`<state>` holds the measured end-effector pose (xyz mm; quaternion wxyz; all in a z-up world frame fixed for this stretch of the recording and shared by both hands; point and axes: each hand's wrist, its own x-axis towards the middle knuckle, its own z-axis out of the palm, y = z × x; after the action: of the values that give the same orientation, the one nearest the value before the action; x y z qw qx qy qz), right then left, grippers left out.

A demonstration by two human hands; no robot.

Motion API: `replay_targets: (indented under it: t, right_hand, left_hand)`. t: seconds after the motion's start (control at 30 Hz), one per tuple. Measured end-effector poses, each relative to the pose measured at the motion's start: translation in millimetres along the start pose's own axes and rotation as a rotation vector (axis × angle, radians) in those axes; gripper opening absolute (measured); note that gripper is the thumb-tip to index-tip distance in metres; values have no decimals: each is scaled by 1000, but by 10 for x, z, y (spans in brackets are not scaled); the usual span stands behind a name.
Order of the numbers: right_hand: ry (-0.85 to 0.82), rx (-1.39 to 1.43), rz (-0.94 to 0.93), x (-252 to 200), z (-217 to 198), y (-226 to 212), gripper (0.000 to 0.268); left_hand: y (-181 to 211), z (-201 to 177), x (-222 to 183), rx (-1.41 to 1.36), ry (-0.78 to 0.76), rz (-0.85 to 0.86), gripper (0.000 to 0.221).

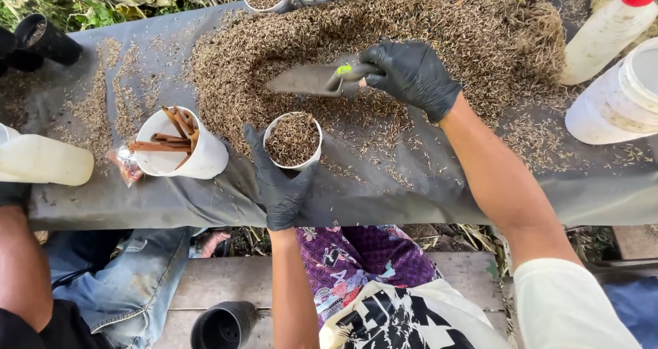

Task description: Filling small plastic pots with soil and planting plant cuttings.

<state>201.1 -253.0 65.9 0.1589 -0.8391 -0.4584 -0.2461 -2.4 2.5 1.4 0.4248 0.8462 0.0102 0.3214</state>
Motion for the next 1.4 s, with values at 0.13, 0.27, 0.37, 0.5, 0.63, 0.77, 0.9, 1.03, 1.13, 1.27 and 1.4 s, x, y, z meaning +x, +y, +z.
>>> replay_targets:
  t: [0.13,0.27,0.37,0.5,0.63,0.77,0.9,1.03,1.13,1.27,1.4]
  right_hand:
    - [-156,185,142,82,-217,-138,25]
    - [-255,401,332,66,-223,-199,25]
    - [-292,299,297,86,-179,-162,28]
    - [-325,207,288,51,-100,-84,31]
    - [-449,327,405,139,-146,-123,27]
    - [-470,271,349,173,1,-136,28]
    - [-404,287,333,255,-103,-66,36]
    - [-741,466,494,345,-115,-36,19]
    - [-597,323,458,212,79,-34,25]
    - [-539,314,356,239,-178,-157,34]
    - [-650,291,432,315,-243,-163,33]
  left_hand:
    - [90,-43,103,-57,-5,-106,121]
    - [139,-72,124,-109,-9,-213,127]
    - [187,-84,143,-100,-4,-234,127]
    - [164,-75,114,-99,-21,-212,117]
    - [169,-74,101,-120,-12,-167,113]
    - [53,-31,73,-153,-6,-106,111]
    - [41,6,64,-169,4,-87,112]
    - [55,-9,105,-131,-4,-124,120]
    - [133,-21,137,-83,-11,-132,120]
    - [91,-11,131,-88,-25,-129,114]
    - [120,-21,118,-87,-8,-154,111]
